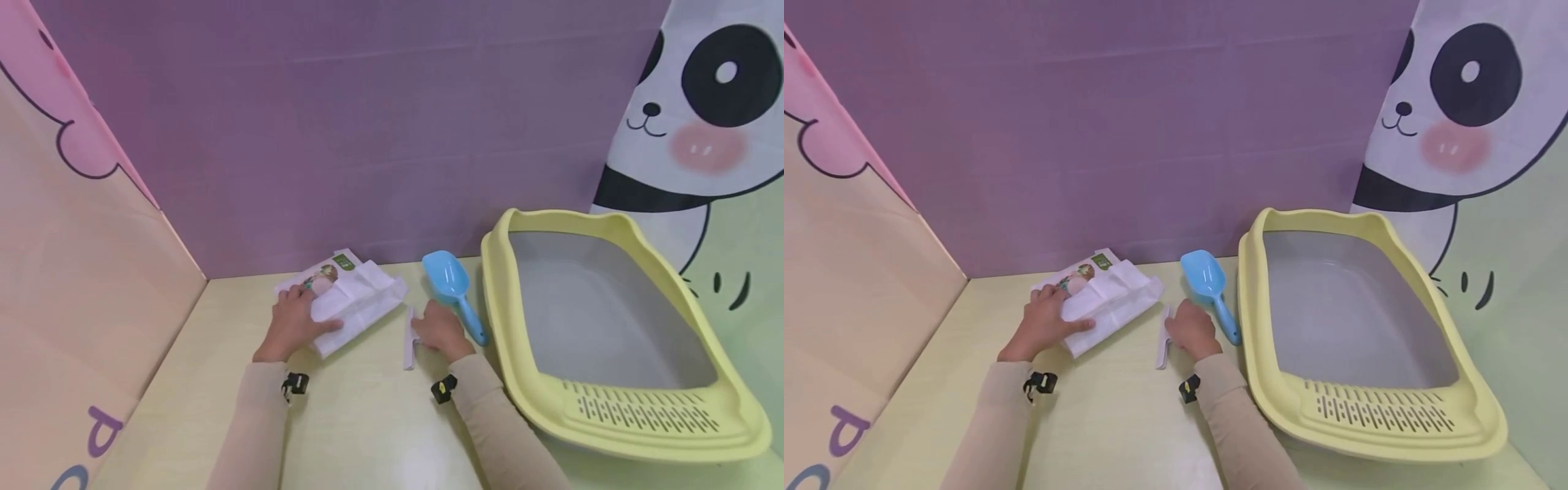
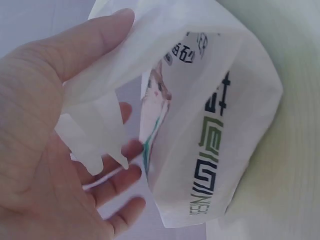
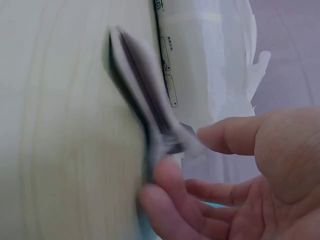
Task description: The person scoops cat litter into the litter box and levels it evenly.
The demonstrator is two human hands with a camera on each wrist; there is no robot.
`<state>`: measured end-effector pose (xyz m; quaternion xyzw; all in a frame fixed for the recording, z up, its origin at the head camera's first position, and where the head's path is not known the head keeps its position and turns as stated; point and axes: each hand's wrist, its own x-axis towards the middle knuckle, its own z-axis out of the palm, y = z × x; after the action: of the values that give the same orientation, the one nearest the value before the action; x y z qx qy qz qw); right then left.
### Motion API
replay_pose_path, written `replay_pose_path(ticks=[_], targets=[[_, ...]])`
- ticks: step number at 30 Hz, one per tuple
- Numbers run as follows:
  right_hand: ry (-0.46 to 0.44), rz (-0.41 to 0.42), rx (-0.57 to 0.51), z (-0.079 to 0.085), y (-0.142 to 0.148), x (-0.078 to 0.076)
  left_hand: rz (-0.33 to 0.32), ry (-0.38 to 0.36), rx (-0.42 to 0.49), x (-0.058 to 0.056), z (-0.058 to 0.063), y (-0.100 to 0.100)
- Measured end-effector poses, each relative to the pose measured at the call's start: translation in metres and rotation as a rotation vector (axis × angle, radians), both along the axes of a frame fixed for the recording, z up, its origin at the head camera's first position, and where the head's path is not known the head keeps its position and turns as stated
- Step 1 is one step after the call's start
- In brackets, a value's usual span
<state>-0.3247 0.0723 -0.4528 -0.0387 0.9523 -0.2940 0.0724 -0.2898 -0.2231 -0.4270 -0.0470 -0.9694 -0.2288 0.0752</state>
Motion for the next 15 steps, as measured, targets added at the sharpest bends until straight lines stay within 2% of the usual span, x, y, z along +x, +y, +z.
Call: replay_pose_path(ticks=[4,8,12,15], targets=[[0.150,-0.057,0.061,0.002,0.001,-0.001,-0.031,-0.032,0.049,0.003,0.002,0.002],[0.275,-0.165,0.035,0.003,0.002,-0.005,-0.066,-0.067,0.117,0.007,0.005,0.004],[0.319,-0.286,0.010,0.001,0.003,-0.010,-0.101,-0.078,0.143,0.008,0.007,0.006],[0.339,-0.340,0.025,-0.002,0.006,-0.012,-0.127,-0.082,0.154,0.008,0.009,0.008]])
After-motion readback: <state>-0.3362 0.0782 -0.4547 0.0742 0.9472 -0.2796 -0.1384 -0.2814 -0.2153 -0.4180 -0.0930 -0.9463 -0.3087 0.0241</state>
